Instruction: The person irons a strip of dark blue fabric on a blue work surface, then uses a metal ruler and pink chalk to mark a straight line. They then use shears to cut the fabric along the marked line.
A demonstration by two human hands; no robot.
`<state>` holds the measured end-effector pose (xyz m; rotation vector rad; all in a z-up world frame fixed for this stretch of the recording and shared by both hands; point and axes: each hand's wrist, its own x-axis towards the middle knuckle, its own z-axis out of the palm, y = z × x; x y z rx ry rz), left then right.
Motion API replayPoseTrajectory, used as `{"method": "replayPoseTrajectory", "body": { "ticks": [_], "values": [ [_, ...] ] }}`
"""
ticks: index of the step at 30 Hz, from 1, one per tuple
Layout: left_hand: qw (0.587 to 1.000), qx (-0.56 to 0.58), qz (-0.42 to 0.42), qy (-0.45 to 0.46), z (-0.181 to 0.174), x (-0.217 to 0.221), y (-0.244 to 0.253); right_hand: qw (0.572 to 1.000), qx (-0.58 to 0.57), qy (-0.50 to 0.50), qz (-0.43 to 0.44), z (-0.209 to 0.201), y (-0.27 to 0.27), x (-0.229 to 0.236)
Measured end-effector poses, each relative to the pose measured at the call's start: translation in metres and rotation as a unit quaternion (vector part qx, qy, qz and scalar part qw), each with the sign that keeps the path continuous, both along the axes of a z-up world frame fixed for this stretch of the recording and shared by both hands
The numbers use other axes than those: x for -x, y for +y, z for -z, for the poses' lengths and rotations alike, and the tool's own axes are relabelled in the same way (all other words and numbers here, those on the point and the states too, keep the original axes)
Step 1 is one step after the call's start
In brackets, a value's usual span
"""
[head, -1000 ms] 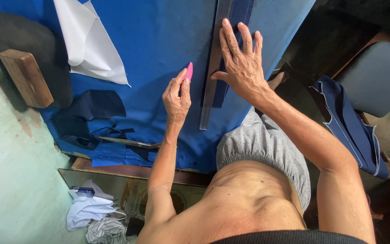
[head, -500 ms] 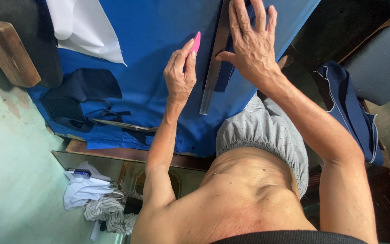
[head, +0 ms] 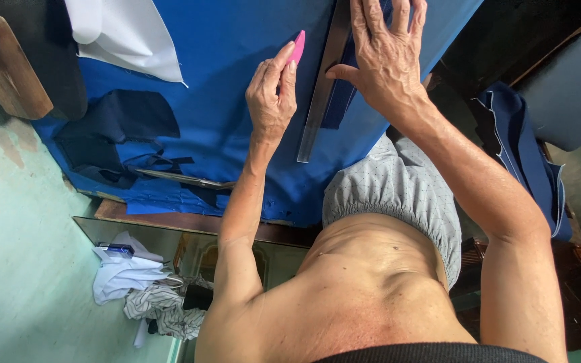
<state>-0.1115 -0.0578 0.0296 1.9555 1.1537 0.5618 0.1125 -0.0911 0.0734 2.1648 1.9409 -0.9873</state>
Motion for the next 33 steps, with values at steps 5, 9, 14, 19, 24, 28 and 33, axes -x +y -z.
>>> {"method": "replayPoseTrajectory", "body": {
  "ticks": [5, 9, 14, 19, 24, 28, 33],
  "values": [
    [1.000, -0.008, 0.006, -0.001, -0.006, -0.004, 0.006, 0.998, -0.026, -0.053, -0.027, -0.002, 0.001, -0.001],
    [0.999, -0.033, 0.004, -0.009, -0.009, -0.008, 0.008, 0.989, -0.078, -0.115, -0.056, 0.002, -0.004, 0.001],
    [0.999, -0.033, -0.008, -0.004, -0.004, -0.012, 0.007, 0.988, -0.093, -0.115, -0.049, 0.006, -0.007, 0.002],
    [0.999, -0.040, 0.002, -0.010, -0.003, -0.024, 0.013, 0.989, -0.089, -0.113, -0.042, 0.007, -0.006, 0.003],
    [0.999, -0.042, 0.009, -0.013, -0.002, -0.034, 0.023, 0.991, -0.085, -0.101, -0.037, 0.007, -0.006, 0.002],
    [0.998, -0.056, 0.015, -0.018, -0.003, -0.041, 0.035, 0.989, -0.092, -0.107, -0.051, 0.006, -0.007, 0.000],
    [0.997, -0.076, 0.024, -0.024, 0.001, -0.054, 0.050, 0.993, -0.060, -0.088, -0.048, 0.004, -0.007, -0.001]
  ]
}}
